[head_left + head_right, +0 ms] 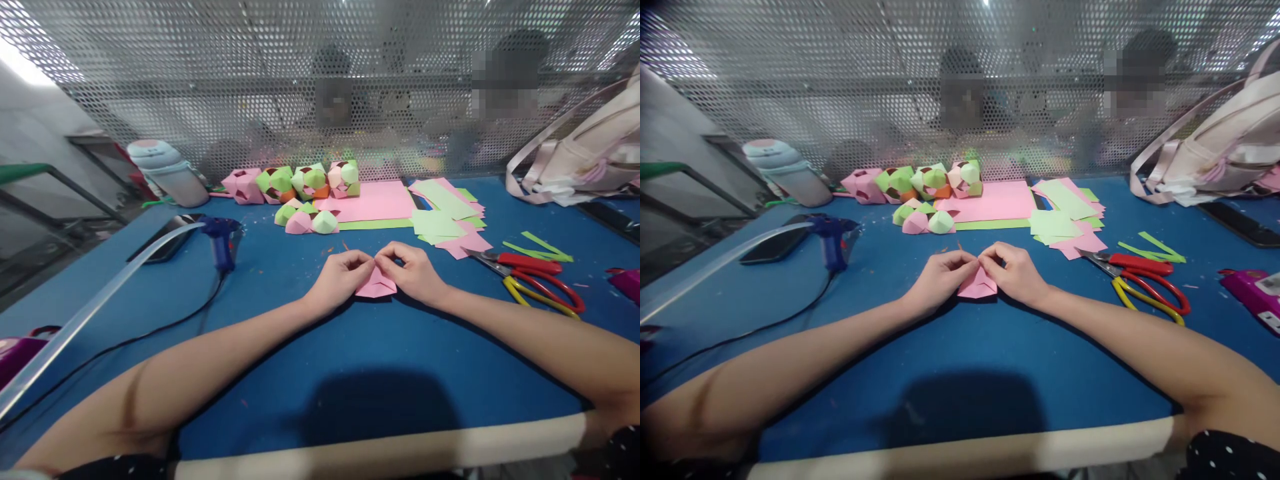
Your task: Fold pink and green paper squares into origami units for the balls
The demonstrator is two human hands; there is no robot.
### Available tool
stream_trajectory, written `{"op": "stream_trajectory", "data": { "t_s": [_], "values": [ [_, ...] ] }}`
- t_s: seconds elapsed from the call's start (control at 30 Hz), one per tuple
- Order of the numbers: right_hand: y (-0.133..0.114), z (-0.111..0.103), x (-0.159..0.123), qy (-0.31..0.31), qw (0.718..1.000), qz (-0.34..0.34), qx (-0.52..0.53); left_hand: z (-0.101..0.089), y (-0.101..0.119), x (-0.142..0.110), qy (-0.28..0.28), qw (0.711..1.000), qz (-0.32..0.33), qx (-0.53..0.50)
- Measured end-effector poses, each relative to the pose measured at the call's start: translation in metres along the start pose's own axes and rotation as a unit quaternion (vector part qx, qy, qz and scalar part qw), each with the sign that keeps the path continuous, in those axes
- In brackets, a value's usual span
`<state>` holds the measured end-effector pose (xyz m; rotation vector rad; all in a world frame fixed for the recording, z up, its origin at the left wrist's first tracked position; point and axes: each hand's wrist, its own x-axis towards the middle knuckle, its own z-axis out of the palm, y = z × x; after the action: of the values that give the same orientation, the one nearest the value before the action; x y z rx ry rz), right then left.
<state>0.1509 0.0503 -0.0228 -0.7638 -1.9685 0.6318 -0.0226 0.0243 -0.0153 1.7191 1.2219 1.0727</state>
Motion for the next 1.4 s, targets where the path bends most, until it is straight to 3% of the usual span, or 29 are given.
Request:
{"op": "stream_trajectory", "data": {
  "t_s": [0.23,0.47,0.73,1.03,1.4],
  "values": [
    [0.001,-0.001,0.001,-0.024,0.997,0.056,0.054,-0.001,-0.001,0.002,0.045,0.999,-0.014,-0.013],
    [0.004,0.002,0.000,-0.006,0.998,0.054,0.033,-0.001,-0.002,0.002,0.028,0.999,-0.001,-0.040],
    [0.000,0.000,0.000,-0.025,0.999,0.034,0.023,-0.002,-0.003,0.003,0.008,1.000,0.016,0.003],
    [0.006,0.002,0.003,-0.032,0.995,0.091,0.031,-0.004,-0.008,0.005,0.103,0.995,0.002,-0.015],
    [0.008,0.003,0.002,-0.038,0.996,0.081,-0.011,-0.001,-0.009,0.004,0.067,0.996,0.005,-0.062]
  ]
}}
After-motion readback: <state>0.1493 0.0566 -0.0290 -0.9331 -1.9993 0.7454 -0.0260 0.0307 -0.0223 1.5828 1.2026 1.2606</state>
